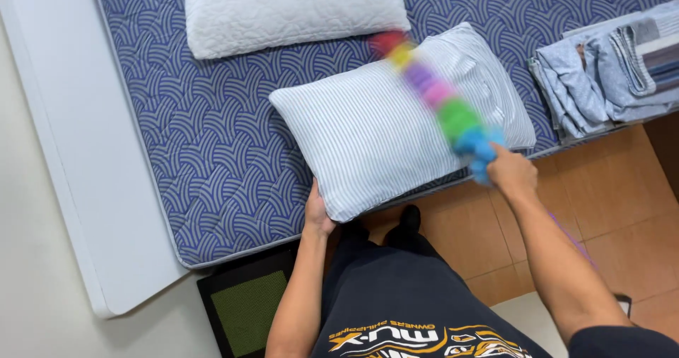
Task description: The person folds a patchwork quilt on a bed and places it on a stack of other bedding. Then, the person uses a rainbow-colored feather duster to dust a striped pillow on the bed.
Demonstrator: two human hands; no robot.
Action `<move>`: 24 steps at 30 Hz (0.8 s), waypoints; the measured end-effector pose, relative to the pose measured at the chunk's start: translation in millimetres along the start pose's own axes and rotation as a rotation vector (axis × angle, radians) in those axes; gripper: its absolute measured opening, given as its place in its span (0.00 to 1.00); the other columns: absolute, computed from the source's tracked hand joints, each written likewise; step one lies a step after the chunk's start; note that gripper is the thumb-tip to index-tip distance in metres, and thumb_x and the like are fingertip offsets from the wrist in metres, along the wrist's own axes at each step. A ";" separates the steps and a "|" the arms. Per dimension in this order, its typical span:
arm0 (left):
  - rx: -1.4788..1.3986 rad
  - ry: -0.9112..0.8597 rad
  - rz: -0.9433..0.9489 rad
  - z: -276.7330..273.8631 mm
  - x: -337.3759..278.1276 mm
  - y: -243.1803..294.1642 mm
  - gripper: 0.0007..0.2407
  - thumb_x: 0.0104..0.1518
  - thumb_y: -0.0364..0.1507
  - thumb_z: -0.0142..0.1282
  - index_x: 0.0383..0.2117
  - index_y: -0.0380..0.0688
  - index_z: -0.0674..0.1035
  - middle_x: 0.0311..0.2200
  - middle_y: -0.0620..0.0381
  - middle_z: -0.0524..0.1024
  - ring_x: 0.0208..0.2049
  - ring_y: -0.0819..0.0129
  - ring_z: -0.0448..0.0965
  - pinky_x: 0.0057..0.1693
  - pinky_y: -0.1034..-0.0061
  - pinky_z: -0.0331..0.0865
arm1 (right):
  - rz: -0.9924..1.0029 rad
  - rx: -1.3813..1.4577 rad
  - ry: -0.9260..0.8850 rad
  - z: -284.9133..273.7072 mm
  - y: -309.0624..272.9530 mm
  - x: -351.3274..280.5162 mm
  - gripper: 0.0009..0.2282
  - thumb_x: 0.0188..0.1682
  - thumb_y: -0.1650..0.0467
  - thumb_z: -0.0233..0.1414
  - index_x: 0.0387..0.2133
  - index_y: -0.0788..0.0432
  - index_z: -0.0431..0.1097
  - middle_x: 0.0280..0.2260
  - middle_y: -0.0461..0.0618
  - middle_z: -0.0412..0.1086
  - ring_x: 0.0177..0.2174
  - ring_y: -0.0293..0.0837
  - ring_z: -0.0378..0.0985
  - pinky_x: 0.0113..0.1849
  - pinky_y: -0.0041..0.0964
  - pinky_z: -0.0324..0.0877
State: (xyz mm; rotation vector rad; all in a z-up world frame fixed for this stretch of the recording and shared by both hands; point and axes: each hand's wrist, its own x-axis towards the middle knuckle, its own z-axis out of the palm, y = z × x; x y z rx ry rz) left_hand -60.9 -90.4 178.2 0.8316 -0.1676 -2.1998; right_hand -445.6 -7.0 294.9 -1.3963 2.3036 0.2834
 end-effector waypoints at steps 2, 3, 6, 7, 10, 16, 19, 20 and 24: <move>-0.072 -0.031 0.026 5.3 -5.6 -7.7 0.26 0.70 0.43 0.35 0.66 0.34 0.64 0.63 0.44 0.69 0.61 0.53 0.71 0.65 0.63 0.66 | 0.269 0.133 0.168 14.1 23.5 -2.3 0.21 0.51 0.61 0.50 0.59 0.35 0.67 0.37 0.71 0.75 0.38 0.69 0.77 0.41 0.63 0.70; -0.065 -0.039 0.015 7.9 -1.3 -6.7 0.26 0.70 0.43 0.35 0.66 0.34 0.64 0.63 0.44 0.69 0.61 0.53 0.71 0.65 0.63 0.66 | 0.283 0.138 0.171 21.9 10.9 -12.0 0.21 0.51 0.61 0.50 0.59 0.35 0.67 0.37 0.71 0.75 0.38 0.69 0.77 0.41 0.63 0.70; -0.116 -0.053 0.035 6.2 13.6 -6.6 0.26 0.69 0.43 0.35 0.66 0.34 0.64 0.62 0.45 0.69 0.61 0.52 0.72 0.64 0.62 0.67 | 0.096 0.312 0.211 39.6 -29.2 -57.6 0.26 0.48 0.67 0.48 0.63 0.34 0.63 0.36 0.70 0.76 0.36 0.67 0.79 0.41 0.60 0.74; -0.154 -0.057 0.062 0.0 22.2 -7.6 0.26 0.69 0.43 0.35 0.65 0.35 0.64 0.62 0.45 0.69 0.60 0.52 0.72 0.64 0.61 0.67 | -0.123 0.355 0.243 41.6 -43.3 -81.8 0.30 0.42 0.70 0.48 0.62 0.32 0.64 0.36 0.68 0.76 0.34 0.66 0.80 0.39 0.59 0.74; -0.191 -0.140 0.125 -21.2 36.7 -6.9 0.23 0.73 0.42 0.36 0.66 0.36 0.64 0.62 0.47 0.68 0.61 0.53 0.71 0.66 0.57 0.65 | -0.296 0.339 0.326 75.8 -23.1 -99.9 0.30 0.37 0.66 0.53 0.58 0.29 0.66 0.35 0.65 0.77 0.31 0.65 0.81 0.34 0.58 0.74; -0.204 -0.075 0.066 5.4 19.9 2.7 0.25 0.70 0.43 0.33 0.65 0.35 0.64 0.64 0.45 0.68 0.62 0.50 0.70 0.67 0.58 0.63 | 0.272 0.274 0.288 142.2 82.4 -70.4 0.25 0.49 0.60 0.52 0.63 0.33 0.66 0.31 0.68 0.76 0.29 0.65 0.80 0.33 0.60 0.73; -0.163 -0.075 0.073 -5.0 24.6 3.1 0.26 0.71 0.43 0.32 0.67 0.34 0.63 0.65 0.44 0.67 0.64 0.49 0.69 0.68 0.58 0.62 | 0.043 0.431 0.483 143.8 35.1 -91.8 0.24 0.49 0.59 0.52 0.63 0.39 0.65 0.35 0.68 0.76 0.29 0.64 0.80 0.34 0.58 0.75; -0.116 -0.037 0.094 -9.8 21.5 5.0 0.27 0.71 0.43 0.31 0.67 0.34 0.62 0.65 0.43 0.67 0.64 0.49 0.68 0.68 0.57 0.62 | -0.207 0.476 0.531 140.5 8.5 -106.2 0.26 0.47 0.57 0.54 0.61 0.42 0.62 0.37 0.68 0.76 0.29 0.63 0.81 0.33 0.55 0.76; -0.109 -0.053 0.101 -55.3 41.7 26.7 0.27 0.70 0.45 0.29 0.67 0.38 0.61 0.65 0.46 0.65 0.64 0.49 0.67 0.68 0.57 0.61 | -0.227 0.360 0.377 160.9 31.0 -114.9 0.27 0.43 0.64 0.49 0.60 0.30 0.67 0.41 0.60 0.79 0.35 0.61 0.82 0.37 0.55 0.75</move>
